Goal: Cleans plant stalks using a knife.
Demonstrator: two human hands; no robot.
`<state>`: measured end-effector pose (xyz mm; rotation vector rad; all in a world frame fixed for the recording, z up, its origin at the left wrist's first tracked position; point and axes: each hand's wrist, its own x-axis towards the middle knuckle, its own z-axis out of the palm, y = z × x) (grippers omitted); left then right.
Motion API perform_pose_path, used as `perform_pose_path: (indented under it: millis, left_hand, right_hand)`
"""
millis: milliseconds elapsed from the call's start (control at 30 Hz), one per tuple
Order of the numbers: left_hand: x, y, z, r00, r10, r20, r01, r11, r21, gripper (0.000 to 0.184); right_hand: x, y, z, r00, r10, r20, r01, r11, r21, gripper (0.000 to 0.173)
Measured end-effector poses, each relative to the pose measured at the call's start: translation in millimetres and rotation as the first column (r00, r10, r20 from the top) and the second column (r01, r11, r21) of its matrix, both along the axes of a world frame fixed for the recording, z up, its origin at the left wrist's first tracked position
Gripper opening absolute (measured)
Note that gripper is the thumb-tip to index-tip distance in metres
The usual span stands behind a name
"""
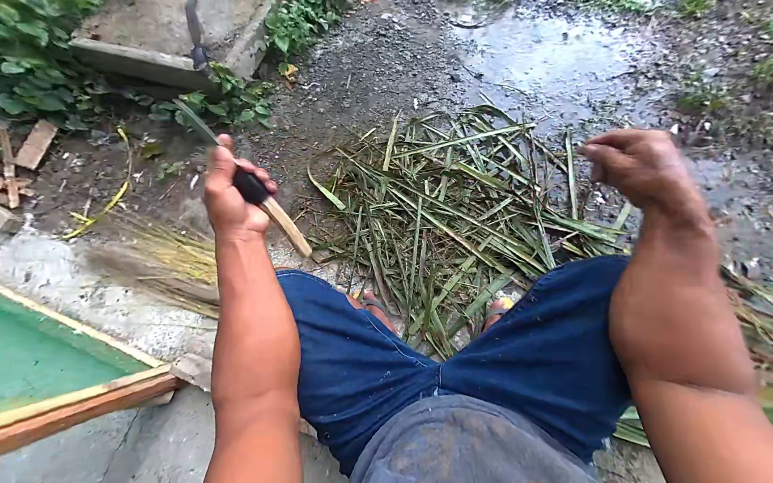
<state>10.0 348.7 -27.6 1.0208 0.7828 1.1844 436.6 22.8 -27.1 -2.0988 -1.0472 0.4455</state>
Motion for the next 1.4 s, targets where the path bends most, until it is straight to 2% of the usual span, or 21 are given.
perform_pose_path:
  millis: [33, 100, 167, 267, 367, 600, 700, 800, 900, 1100, 1167, 1300, 1367, 1400]
  left_hand:
    - [13, -15, -1, 0.986, -0.119, -0.115, 0.126, 0.991, 0.051, 0.030]
    - [45, -48, -4, 0.895, -0.355, -0.270, 0.387, 0.919, 0.075, 0.024]
    - [74, -82, -8, 0.783, -0.538, -0.312, 0.566, 0.825, -0.003, 0.024]
    - [107, -116, -13, 0.664, -0.693, -0.281, 0.695, 0.710, -0.110, 0.038]
    - [121, -119, -21, 0.670, -0.717, -0.192, 0.703, 0.696, -0.147, 0.037]
    - [105, -85, -15, 0.840, -0.539, -0.059, 0.531, 0.840, -0.112, 0.031]
    - [112, -94, -19, 0.818, -0.568, -0.091, 0.555, 0.821, -0.133, 0.031]
    - [127, -113, -27, 0.736, -0.657, -0.165, 0.631, 0.754, -0.183, 0.034]
    - [131, -115, -28, 0.722, -0.678, -0.139, 0.648, 0.733, -0.210, 0.033]
    - [102, -66, -15, 0.900, -0.436, 0.006, 0.435, 0.896, -0.091, 0.033]
    - [106, -79, -14, 0.884, -0.468, -0.021, 0.464, 0.881, -0.088, 0.032]
    - [123, -118, -23, 0.720, -0.680, -0.141, 0.656, 0.732, -0.184, 0.035]
    - [120, -111, -21, 0.720, -0.685, -0.110, 0.664, 0.726, -0.180, 0.034]
    - [114, -100, -19, 0.752, -0.654, -0.082, 0.638, 0.754, -0.154, 0.034]
  right_hand:
    - [-9, 9, 1, 0.999, 0.047, -0.016, -0.047, 0.999, 0.009, 0.028]
    - [-32, 29, 3, 0.986, 0.158, -0.046, -0.157, 0.987, 0.013, 0.027]
    - [-55, 49, 3, 0.956, 0.283, -0.080, -0.283, 0.959, 0.016, 0.025]
    - [-86, 73, 0, 0.887, 0.442, -0.131, -0.436, 0.897, 0.075, 0.022]
    - [-102, 86, -2, 0.836, 0.514, -0.190, -0.502, 0.858, 0.113, 0.021]
    - [-90, 90, -1, 0.829, 0.516, -0.215, -0.512, 0.855, 0.079, 0.018]
    - [-94, 94, -4, 0.849, 0.493, -0.188, -0.487, 0.870, 0.079, 0.017]
    - [-105, 103, -7, 0.864, 0.478, -0.159, -0.467, 0.878, 0.103, 0.015]
    - [-108, 106, -8, 0.861, 0.488, -0.143, -0.472, 0.872, 0.130, 0.015]
    - [-96, 92, -1, 0.828, 0.536, -0.165, -0.510, 0.842, 0.176, 0.017]
    - [-99, 93, -3, 0.826, 0.542, -0.157, -0.511, 0.836, 0.200, 0.018]
    - [-111, 99, -6, 0.827, 0.545, -0.142, -0.516, 0.834, 0.194, 0.019]
    - [-109, 98, -6, 0.821, 0.555, -0.133, -0.526, 0.826, 0.204, 0.018]
    - [-107, 97, -6, 0.817, 0.562, -0.127, -0.532, 0.820, 0.209, 0.018]
